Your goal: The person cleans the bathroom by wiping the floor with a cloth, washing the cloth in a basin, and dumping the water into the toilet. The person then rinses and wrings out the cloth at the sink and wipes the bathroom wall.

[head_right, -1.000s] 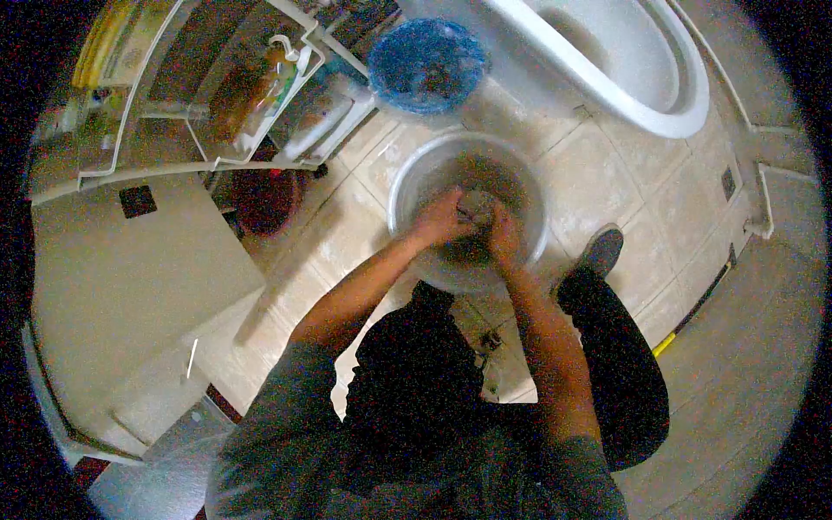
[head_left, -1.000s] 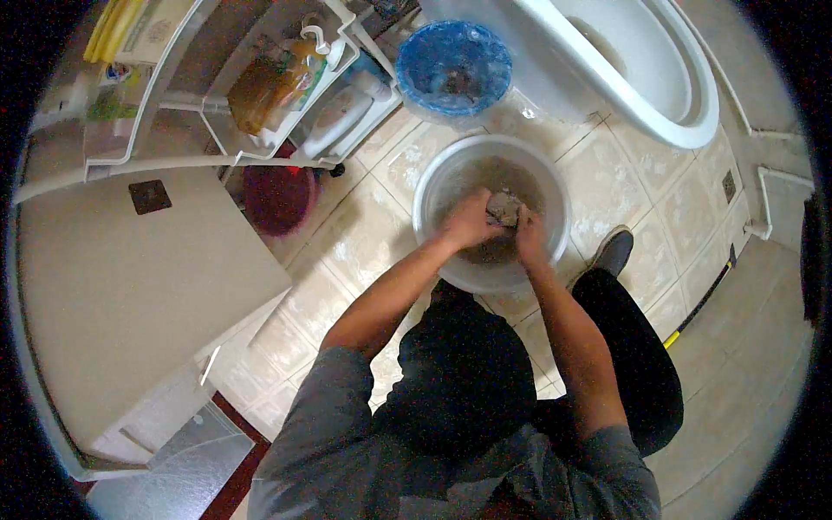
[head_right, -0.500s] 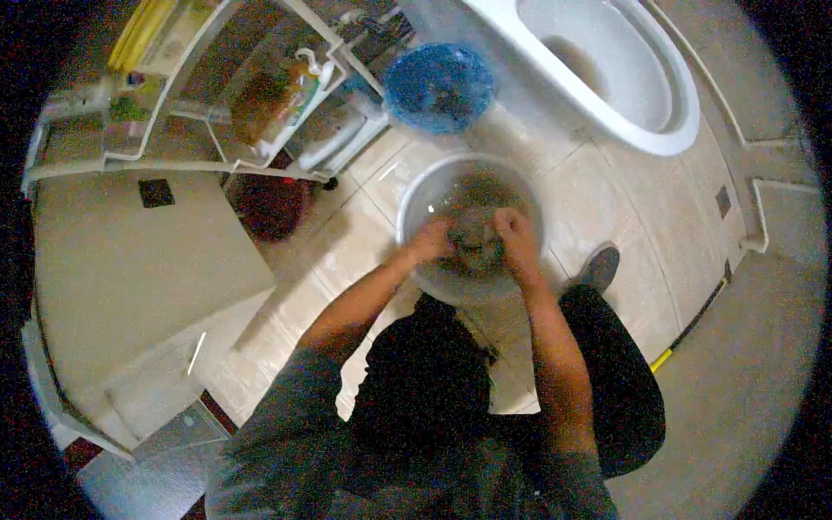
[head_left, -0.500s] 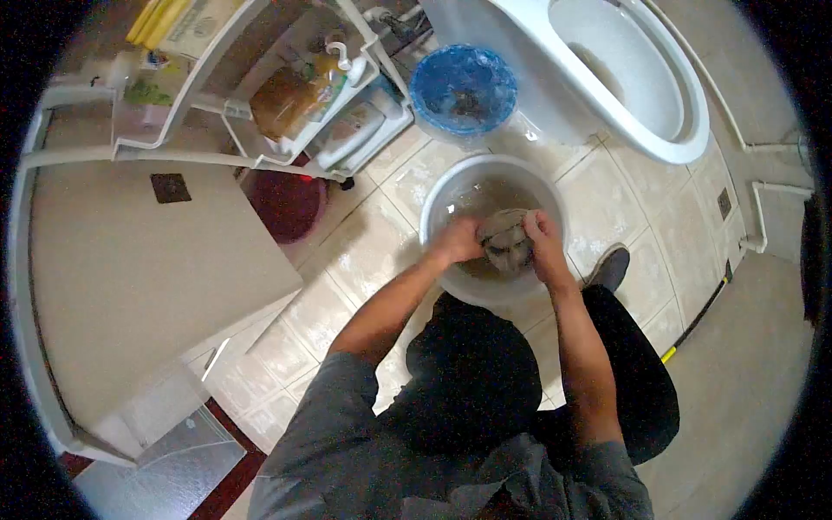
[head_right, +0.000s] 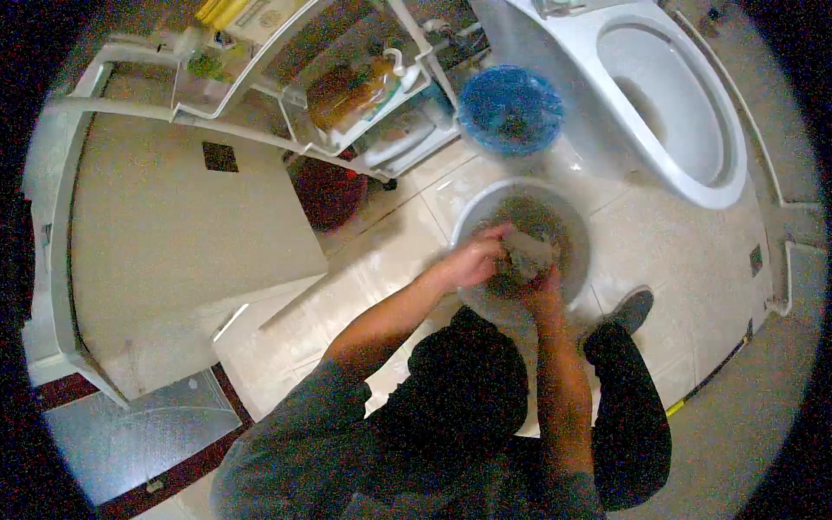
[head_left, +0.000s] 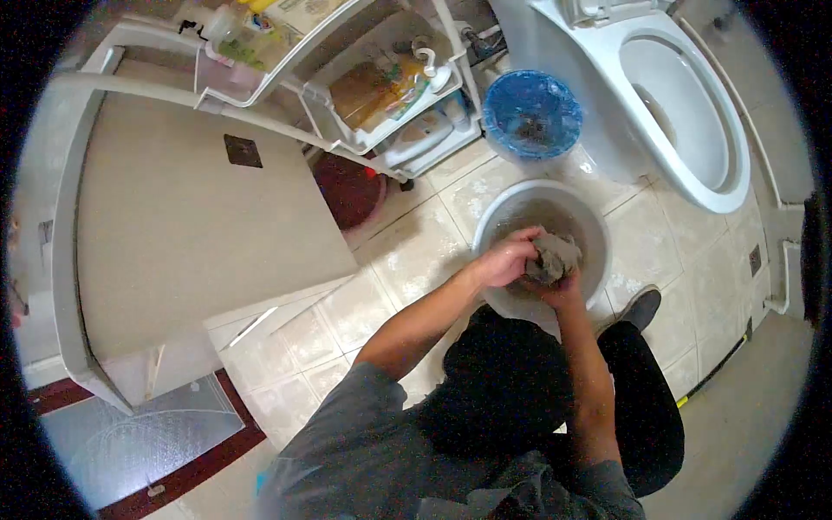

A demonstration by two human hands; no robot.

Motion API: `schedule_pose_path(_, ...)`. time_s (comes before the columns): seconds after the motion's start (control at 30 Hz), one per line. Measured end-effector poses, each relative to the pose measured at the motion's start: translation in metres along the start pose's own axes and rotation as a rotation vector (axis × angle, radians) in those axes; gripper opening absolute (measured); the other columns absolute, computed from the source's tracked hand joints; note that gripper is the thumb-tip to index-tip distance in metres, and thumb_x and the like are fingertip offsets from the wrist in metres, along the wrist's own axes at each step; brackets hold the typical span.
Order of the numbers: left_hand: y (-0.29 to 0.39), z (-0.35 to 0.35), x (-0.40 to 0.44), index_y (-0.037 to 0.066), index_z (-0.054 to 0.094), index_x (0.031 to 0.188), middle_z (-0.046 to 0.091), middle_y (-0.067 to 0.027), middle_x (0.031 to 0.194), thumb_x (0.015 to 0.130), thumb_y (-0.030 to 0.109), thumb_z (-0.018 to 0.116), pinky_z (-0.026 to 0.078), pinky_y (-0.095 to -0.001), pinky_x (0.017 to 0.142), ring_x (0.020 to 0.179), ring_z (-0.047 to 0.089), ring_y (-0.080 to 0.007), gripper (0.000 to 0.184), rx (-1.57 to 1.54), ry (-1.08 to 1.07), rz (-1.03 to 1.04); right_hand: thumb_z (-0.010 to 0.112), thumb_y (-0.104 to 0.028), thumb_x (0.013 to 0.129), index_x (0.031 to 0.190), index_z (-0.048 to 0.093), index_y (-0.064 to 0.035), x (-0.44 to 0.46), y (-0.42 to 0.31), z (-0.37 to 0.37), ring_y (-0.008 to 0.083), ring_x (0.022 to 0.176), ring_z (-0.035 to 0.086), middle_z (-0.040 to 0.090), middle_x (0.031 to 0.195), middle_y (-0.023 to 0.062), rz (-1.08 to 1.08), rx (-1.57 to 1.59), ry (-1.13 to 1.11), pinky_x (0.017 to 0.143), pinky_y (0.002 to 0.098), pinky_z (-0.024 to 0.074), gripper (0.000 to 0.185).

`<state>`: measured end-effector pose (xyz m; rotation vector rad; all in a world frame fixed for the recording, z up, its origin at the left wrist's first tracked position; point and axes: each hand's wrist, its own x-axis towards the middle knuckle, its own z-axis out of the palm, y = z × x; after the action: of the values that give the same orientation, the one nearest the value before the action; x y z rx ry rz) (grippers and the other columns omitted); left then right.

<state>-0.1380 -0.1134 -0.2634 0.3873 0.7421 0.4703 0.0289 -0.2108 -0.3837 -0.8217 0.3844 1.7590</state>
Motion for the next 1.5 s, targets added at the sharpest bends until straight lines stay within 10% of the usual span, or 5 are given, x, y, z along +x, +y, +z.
schedule_pose_path(0.27,-0.014,-0.078,0.027,0.008,0.068,0.110,0.048,-0.0170,0.140,0.071,0.002,0.063,0.045,-0.0404,0.098,0.122,0.049,-0.0378,0.040,1.814,-0.131,0.661,0.058,-0.008,0.088,0.128,0.052,-0.0088,0.019,-0.047,-0.052,0.0299,0.111,0.058,0.062,0.117,0.0111,-0.012,-0.319,0.186,0.093,0.0496,0.0492,0.041)
schedule_pose_path(0.53,-0.118,-0.127,0.072,0.006,0.053,0.133,0.040,-0.0233,0.147,0.089,0.037,0.063,0.033,-0.0449,0.112,0.135,0.037,-0.0431,0.055,1.418,0.488,0.216,0.059,-0.018,0.094,0.135,0.044,-0.0020,0.043,-0.037,-0.076,0.0303,0.114,0.058,0.052,0.133,0.0143,-0.430,-0.825,0.231,0.093,0.0445,0.0504,0.046)
schedule_pose_path(0.77,-0.117,-0.085,0.087,0.011,0.047,0.139,0.055,-0.0089,0.131,0.093,0.070,0.034,0.039,-0.0504,0.104,0.121,0.052,-0.0283,0.076,-0.296,0.495,-0.099,0.072,-0.025,0.085,0.135,0.049,0.0001,0.081,0.023,-0.066,0.0337,0.116,0.058,0.058,0.130,0.0212,-0.406,-1.142,0.218,0.100,0.0418,0.0461,0.060)
schedule_pose_path(1.07,-0.074,-0.111,0.066,0.012,0.050,0.137,0.054,-0.0104,0.134,0.081,0.043,0.075,0.042,-0.0405,0.105,0.123,0.052,-0.0272,0.069,0.073,0.273,-0.101,0.064,-0.047,0.087,0.112,0.066,-0.0001,0.003,0.042,0.063,0.0347,0.090,0.067,0.069,0.097,0.0233,-0.482,-1.621,0.081,0.080,0.0435,0.0517,0.053)
schedule_pose_path(1.5,-0.117,-0.095,0.117,0.009,0.048,0.139,0.057,-0.0083,0.133,0.098,0.044,0.048,0.045,-0.0402,0.100,0.119,0.055,-0.0259,0.054,-0.115,0.318,-0.246,0.056,-0.040,0.086,0.080,0.071,-0.0043,0.027,0.022,0.053,0.0419,0.068,0.066,0.067,0.074,0.0227,-0.699,-1.764,0.570,0.063,0.0524,0.0507,0.039)
